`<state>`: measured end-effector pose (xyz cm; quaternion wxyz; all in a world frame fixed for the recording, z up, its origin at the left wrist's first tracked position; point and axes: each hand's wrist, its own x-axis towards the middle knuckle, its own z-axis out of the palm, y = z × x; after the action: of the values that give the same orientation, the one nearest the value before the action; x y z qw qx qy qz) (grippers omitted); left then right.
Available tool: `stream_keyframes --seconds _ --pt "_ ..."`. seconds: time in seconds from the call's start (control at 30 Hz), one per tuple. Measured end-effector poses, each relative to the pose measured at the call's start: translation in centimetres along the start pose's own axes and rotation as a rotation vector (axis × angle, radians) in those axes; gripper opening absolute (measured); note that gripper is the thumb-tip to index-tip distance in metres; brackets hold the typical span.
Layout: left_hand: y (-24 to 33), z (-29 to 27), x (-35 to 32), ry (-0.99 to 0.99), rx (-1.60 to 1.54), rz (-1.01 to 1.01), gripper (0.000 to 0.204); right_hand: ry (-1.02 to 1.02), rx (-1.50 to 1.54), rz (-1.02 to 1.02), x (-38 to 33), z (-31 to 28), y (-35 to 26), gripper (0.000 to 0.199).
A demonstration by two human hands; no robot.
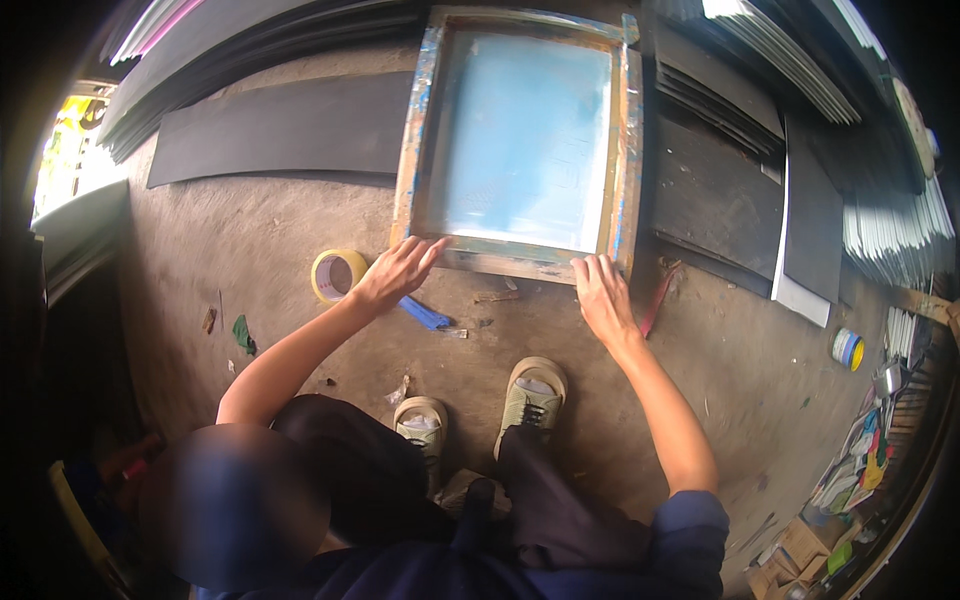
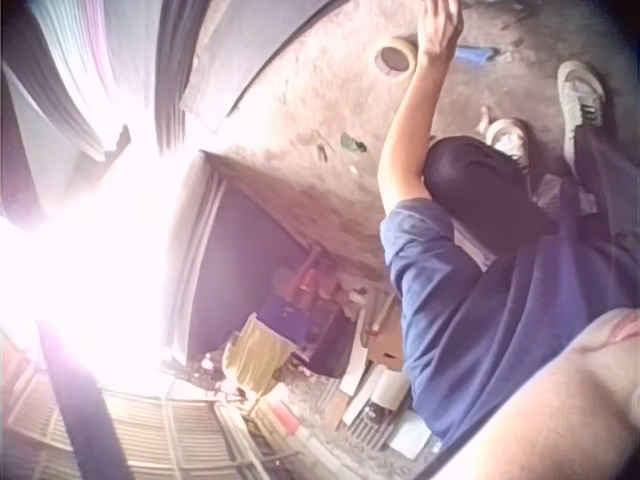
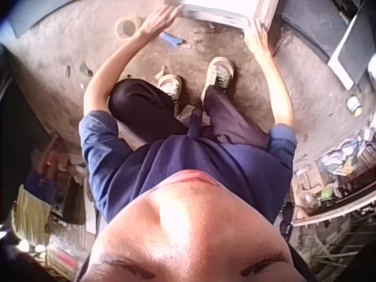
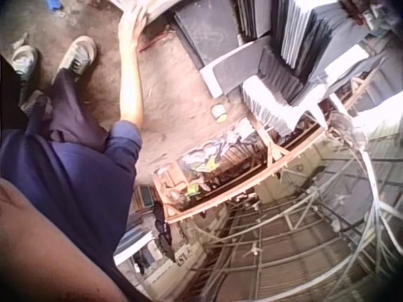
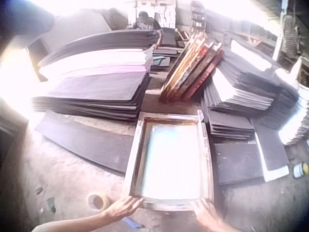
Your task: The person applies masking tape to the edges of a wooden frame with a blue screen, using a utility knife to cut the tape and pressing it down by hand. They repeatedly measure, cut, and smooth tape along all four sides of the frame.
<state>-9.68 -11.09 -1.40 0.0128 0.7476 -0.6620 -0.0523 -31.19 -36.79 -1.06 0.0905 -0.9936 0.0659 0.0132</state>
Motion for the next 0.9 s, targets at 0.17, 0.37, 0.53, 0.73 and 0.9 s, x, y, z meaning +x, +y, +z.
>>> stream_keyframes --seconds 0.17,0.37,0.53,0.73,0.9 --pt "-3.1 -2.6 -4.3 0.272 -0.271 0.09 0.045 -0.03 0.025 -0.058 4.3 -4.0 -5.0 0.047" --pt "-3.4 0.2 -13.0 0.337 -0.221 -0.618 0.047 -0.027 0.201 -0.479 13.1 -2.3 -14.6 0.049" --pt "-3.7 4.4 -16.6 0.016 -0.079 -0.548 0.028 -0.058 0.224 -0.593 17.5 0.0 -20.4 0.039" --pt "-3.9 0.5 -15.0 0.196 0.005 -0.512 0.015 -0.089 0.124 -0.564 16.3 -3.0 -19.5 0.054" --pt "-3.6 -11.0 -10.7 0.422 -0.339 -0.276 0.024 0.043 0.171 -0.456 14.0 -10.9 -17.5 0.096"
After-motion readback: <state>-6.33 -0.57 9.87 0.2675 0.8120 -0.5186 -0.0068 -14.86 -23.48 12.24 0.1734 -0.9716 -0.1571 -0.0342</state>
